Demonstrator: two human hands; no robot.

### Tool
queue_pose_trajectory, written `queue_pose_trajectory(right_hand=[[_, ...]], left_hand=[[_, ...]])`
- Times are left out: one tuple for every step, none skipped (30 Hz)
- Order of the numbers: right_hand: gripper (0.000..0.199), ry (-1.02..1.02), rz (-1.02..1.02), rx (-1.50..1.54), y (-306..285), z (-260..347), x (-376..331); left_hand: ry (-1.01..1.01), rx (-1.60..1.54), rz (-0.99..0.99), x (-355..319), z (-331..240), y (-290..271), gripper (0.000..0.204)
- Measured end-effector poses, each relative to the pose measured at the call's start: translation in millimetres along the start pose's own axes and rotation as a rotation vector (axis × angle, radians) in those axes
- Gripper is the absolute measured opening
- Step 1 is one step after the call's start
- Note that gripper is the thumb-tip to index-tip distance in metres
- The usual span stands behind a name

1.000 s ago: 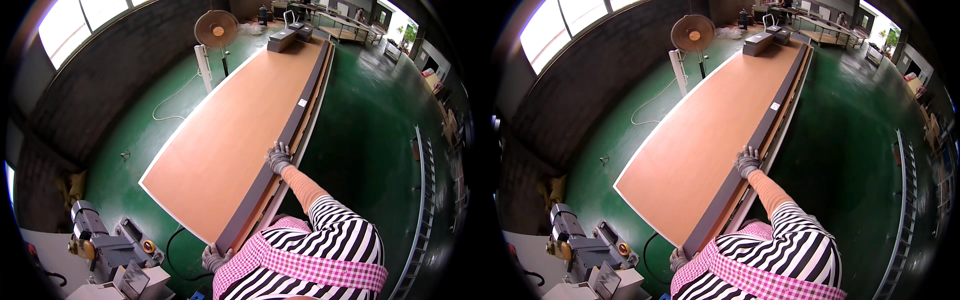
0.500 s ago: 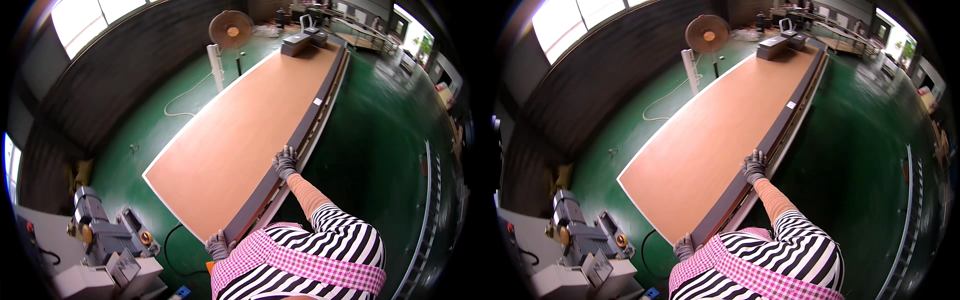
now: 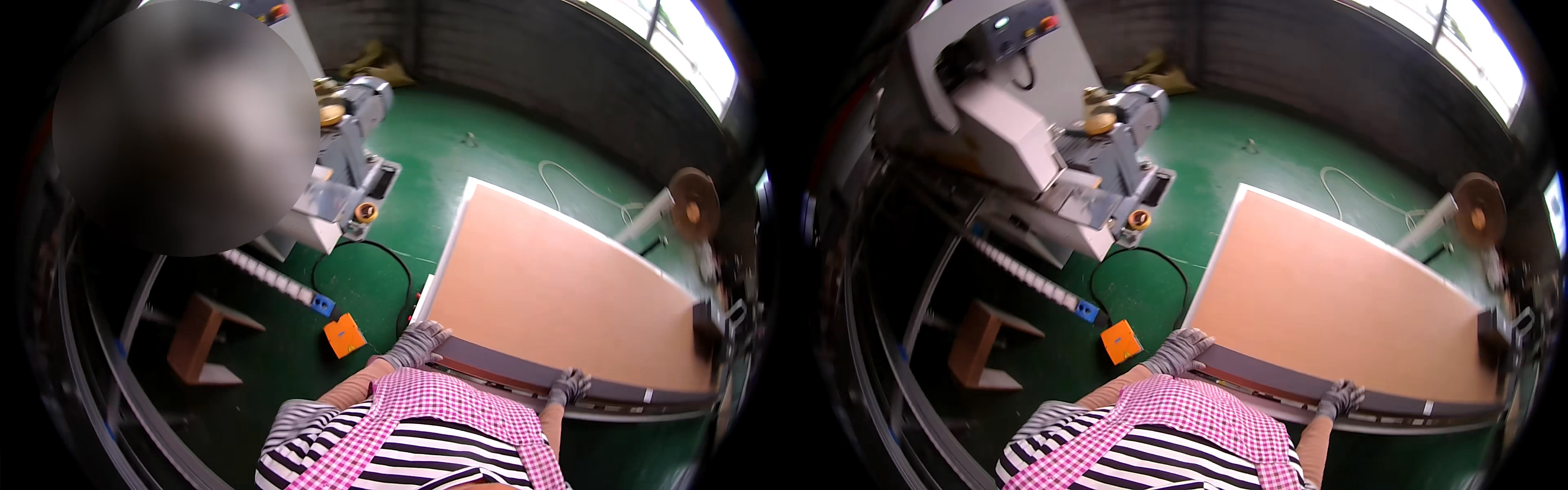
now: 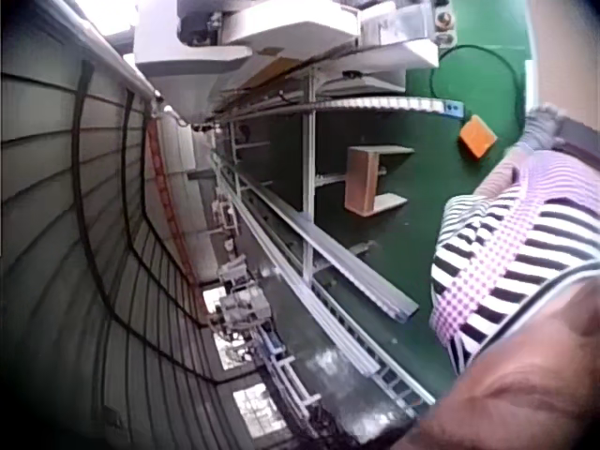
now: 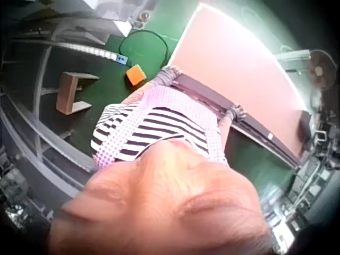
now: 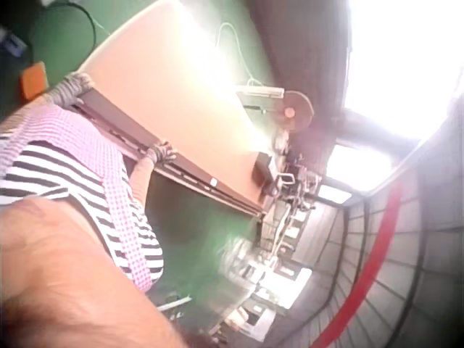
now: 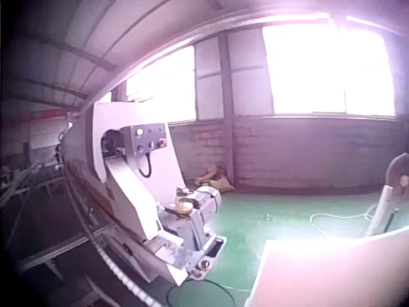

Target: The person feeds long wooden boards through an edge-banding machine and stacks the finished boards onto a worktable.

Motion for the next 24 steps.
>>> queue_pose_trajectory(right_hand=[[0.036,0.010,0.002,-0.002,-0.1,-0.1,0.3],[0.036,0.018,0.035,-0.013,-5.2,2.8,-0.2],[0.037,0.034,0.067,-0.023,-9.0,3.7,-1.8],[0.037,0.045,0.062,-0.029,-10.8,4.9,-1.9],[0.038,0.050,0.099,-0.025,-11.5,7.6,-0.4],[0.038,0.054,0.095,-0.019,-14.2,4.2,-1.0],[0.038,0.058,0.093,-0.012,-14.5,-1.2,-0.7],[0.038,0.028,0.093,-0.011,-10.7,2.8,2.9],[0.038,0.010,0.082,0.009,-7.2,5.6,6.9],[0.038,0.029,0.062,0.030,-7.5,-0.3,6.6],[0.038,0.036,0.056,0.032,-6.0,-3.9,5.6],[0.038,0.031,0.062,0.035,-4.4,-3.5,8.6],[0.038,0.028,0.069,0.037,-2.4,-3.9,9.6],[0.038,0.016,0.043,0.034,-0.6,-4.2,8.6],[0.038,0.051,0.034,0.036,-0.1,-12.2,6.9],[0.037,0.031,-0.012,0.012,-2.0,-15.6,5.8],[0.036,0.017,-0.050,-0.016,0.9,-22.5,2.6],[0.036,-0.174,-0.168,-0.031,9.6,-17.4,11.1],[0.035,-0.152,-0.145,0.135,3.9,-11.0,6.6],[0.032,-0.136,-0.053,0.092,-18.4,11.3,-1.3],[0.029,-0.189,-0.216,0.040,35.7,-7.1,10.9],[0.035,-0.097,-0.275,-0.213,81.2,-38.7,33.1],[0.034,-0.123,-0.458,-0.044,96.3,-67.3,33.8],[0.026,-0.147,-0.090,0.075,12.4,44.8,16.8]], left_hand=[[-0.043,-0.013,-0.021,-0.6,1.6,-3.8,0.074],[-0.047,-0.013,0.026,-0.1,-0.2,-2.9,0.075],[-0.042,-0.011,0.075,1.1,-2.7,-1.2,0.075],[-0.050,0.016,0.106,2.5,-3.2,4.9,0.077],[-0.075,0.006,0.091,3.0,-1.0,5.2,0.077],[-0.055,0.007,0.095,5.8,-3.6,6.9,0.077],[-0.035,0.009,0.100,8.0,-6.1,9.0,0.077],[-0.028,0.012,0.077,3.7,-5.5,9.9,0.078],[-0.058,0.006,0.070,-2.1,-3.6,10.8,0.078],[-0.050,-0.010,0.077,1.1,-6.2,10.9,0.077],[-0.042,-0.026,0.086,2.9,-7.9,9.7,0.076],[-0.068,-0.030,0.110,2.5,-9.8,6.3,0.075],[-0.072,-0.030,0.108,1.8,-8.8,6.2,0.075],[-0.071,-0.043,0.101,0.0,-7.5,5.9,0.074],[-0.035,-0.050,0.097,7.1,-11.0,5.1,0.074],[0.002,-0.045,0.062,14.0,-14.1,2.6,0.072],[0.050,-0.030,0.076,12.5,-19.4,2.1,0.072],[0.015,-0.078,0.056,10.0,-16.2,-3.8,0.071],[0.021,-0.115,0.053,12.0,-13.2,-6.0,0.069],[0.024,-0.111,-0.006,11.7,-10.1,-2.6,0.067],[0.043,-0.128,-0.066,8.7,-7.9,1.7,0.065],[0.051,-0.168,-0.046,14.4,-9.7,-1.0,0.065],[0.082,-0.193,-0.010,23.1,-18.1,-8.2,0.066],[-0.037,-0.156,-0.054,-2.4,5.8,-1.7,0.068]])
Point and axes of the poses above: each hand's wrist, its own x-axis towards the middle knuckle, its own y-axis out of the palm, z = x × y, the point moved 8 cm from there along x, towards the middle knuckle, and after that the axes turned 7 degrees about -y, right-handed, at the moved point
